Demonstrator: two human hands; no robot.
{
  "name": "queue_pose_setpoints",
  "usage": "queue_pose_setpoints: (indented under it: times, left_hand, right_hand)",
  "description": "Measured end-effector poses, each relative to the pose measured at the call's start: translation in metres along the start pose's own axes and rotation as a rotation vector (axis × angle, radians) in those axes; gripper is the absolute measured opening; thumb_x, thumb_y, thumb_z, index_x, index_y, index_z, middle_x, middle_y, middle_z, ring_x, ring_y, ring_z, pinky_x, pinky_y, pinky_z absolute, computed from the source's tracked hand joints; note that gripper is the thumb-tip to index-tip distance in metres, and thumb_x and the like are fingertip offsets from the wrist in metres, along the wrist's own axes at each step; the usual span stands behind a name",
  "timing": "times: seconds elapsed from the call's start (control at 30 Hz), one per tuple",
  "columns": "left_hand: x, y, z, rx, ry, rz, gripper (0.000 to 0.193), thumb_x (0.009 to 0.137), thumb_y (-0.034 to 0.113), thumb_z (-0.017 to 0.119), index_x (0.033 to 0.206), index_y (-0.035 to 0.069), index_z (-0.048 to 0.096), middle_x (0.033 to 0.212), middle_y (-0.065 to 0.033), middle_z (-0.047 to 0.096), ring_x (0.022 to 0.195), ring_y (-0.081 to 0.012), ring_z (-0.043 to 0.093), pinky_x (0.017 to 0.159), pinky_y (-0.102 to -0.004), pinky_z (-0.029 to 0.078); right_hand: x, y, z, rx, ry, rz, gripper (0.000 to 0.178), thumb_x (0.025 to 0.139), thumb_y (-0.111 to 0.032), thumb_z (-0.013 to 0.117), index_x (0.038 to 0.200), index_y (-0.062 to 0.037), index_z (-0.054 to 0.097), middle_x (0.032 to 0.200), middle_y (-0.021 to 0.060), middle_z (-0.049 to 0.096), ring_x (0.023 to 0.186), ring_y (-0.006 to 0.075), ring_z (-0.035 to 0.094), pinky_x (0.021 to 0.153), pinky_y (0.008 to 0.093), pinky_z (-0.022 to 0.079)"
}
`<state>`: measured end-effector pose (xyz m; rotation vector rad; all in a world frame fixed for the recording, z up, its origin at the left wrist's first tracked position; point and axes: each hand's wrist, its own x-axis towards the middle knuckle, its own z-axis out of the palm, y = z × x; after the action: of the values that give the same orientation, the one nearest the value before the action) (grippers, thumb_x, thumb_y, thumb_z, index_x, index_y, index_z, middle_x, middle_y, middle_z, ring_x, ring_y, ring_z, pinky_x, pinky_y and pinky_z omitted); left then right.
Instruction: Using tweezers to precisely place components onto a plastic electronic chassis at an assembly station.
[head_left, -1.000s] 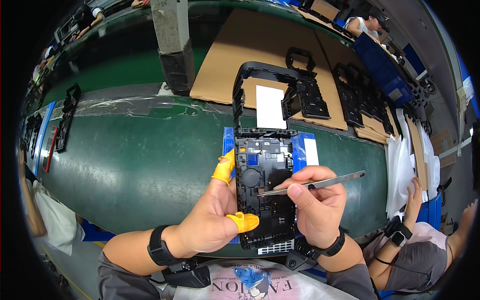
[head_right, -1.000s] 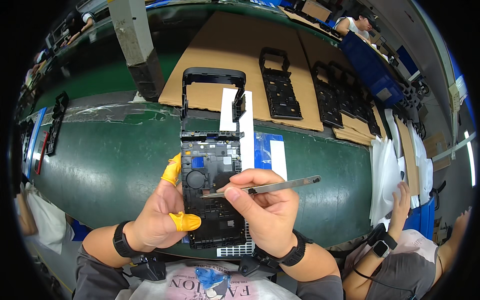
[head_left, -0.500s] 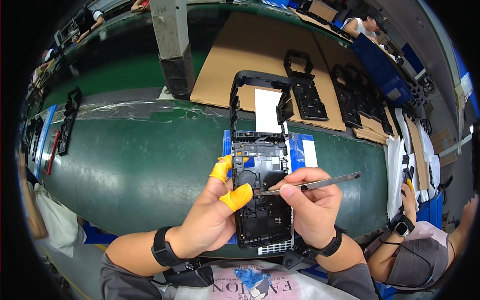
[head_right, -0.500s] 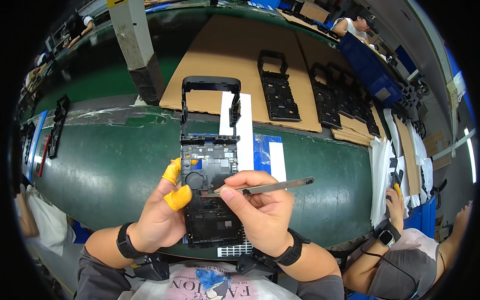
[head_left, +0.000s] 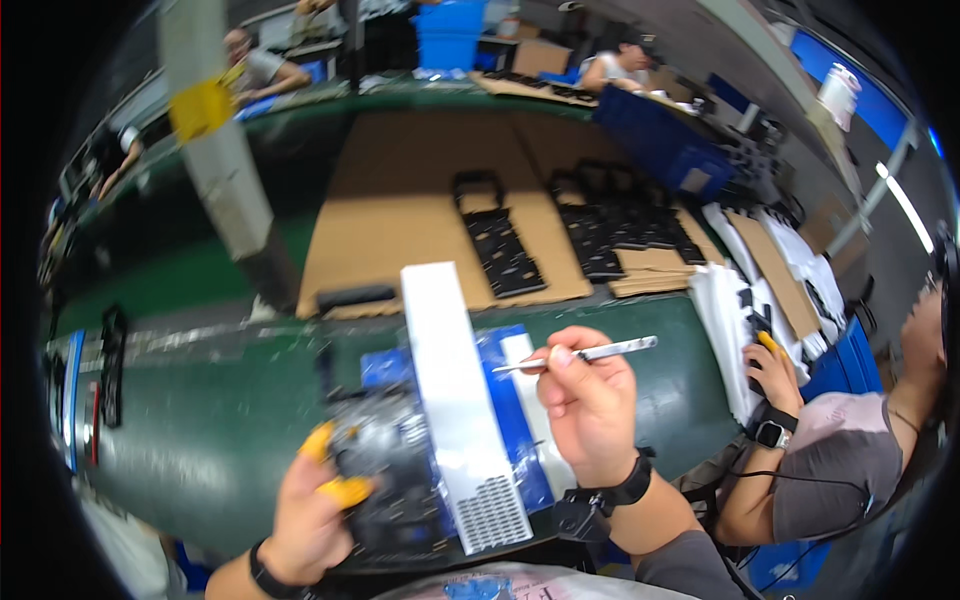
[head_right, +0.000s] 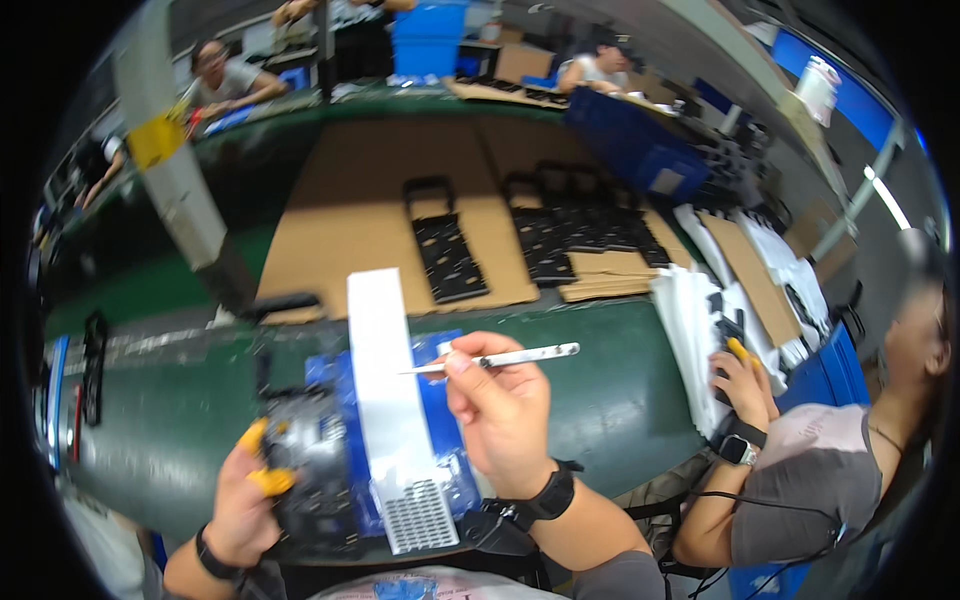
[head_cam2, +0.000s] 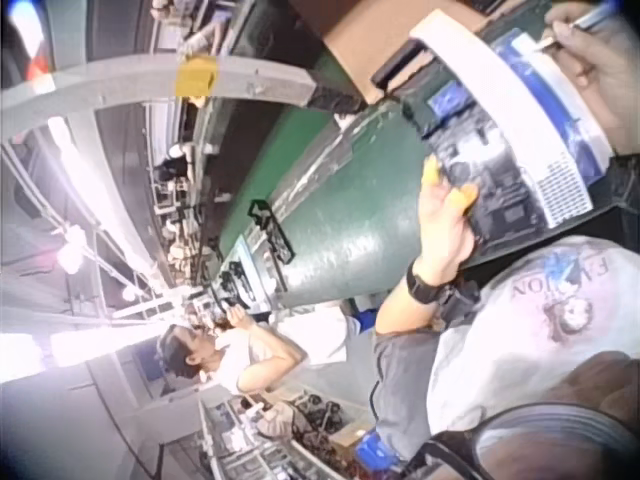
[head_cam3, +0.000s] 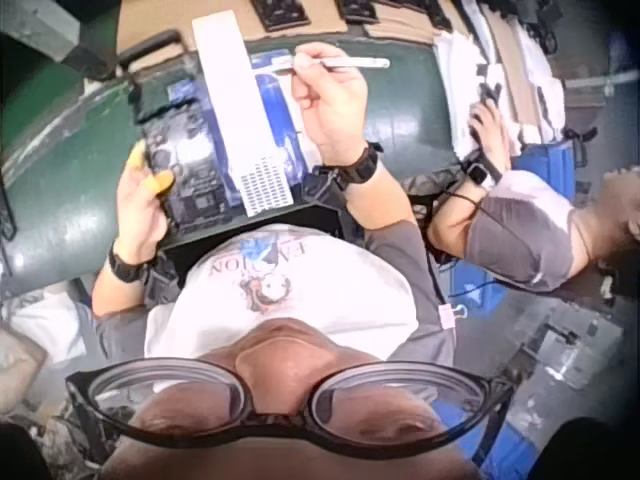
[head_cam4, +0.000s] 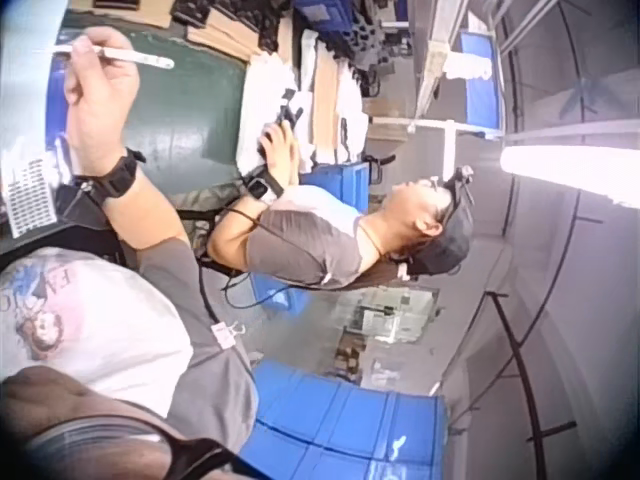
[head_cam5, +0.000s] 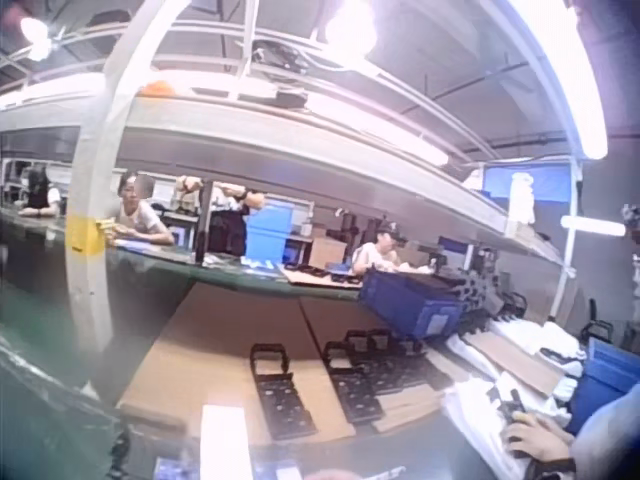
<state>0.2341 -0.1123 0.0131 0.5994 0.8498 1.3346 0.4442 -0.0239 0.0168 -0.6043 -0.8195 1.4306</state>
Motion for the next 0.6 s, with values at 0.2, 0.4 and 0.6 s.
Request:
queue_pose_setpoints:
  times: [0.2,0.4,0.6]
  left_hand:
    - [-0.002,0.065,-0.089,0.255,0.361,0.180,0.035,0.069,0.003,0.039,0.103,0.000,0.046,0.089,-0.0078,0.055,0.078,-0.0172,0.056,0.069,-0.0281,0.049]
    - [0.041,0.130,-0.145,0.607,0.241,0.159,0.041,0.058,-0.002,0.046,0.099,0.000,0.049,0.085,-0.0053,0.056,0.071,-0.0145,0.057,0.067,-0.0253,0.049]
    - [0.013,0.202,-0.234,0.646,0.319,0.282,0.037,0.069,0.000,0.044,0.106,0.000,0.047,0.097,-0.0063,0.054,0.089,-0.0150,0.054,0.079,-0.0252,0.044]
  right_hand:
    - [-0.010,-0.008,0.003,-0.003,-0.024,0.022,0.015,0.075,-0.003,0.058,0.089,0.0006,0.052,0.069,0.0043,0.055,0.053,0.0040,0.044,0.046,0.0157,0.035]
    - [-0.004,0.002,-0.010,-0.131,-0.073,0.056,0.017,0.076,-0.006,0.059,0.090,-0.0002,0.052,0.073,0.0025,0.055,0.063,0.0044,0.050,0.053,0.0161,0.039]
    - [-0.002,-0.003,-0.003,0.006,-0.066,0.025,0.017,0.076,-0.007,0.059,0.089,0.0005,0.052,0.073,0.0036,0.057,0.064,0.0050,0.051,0.052,0.0164,0.039]
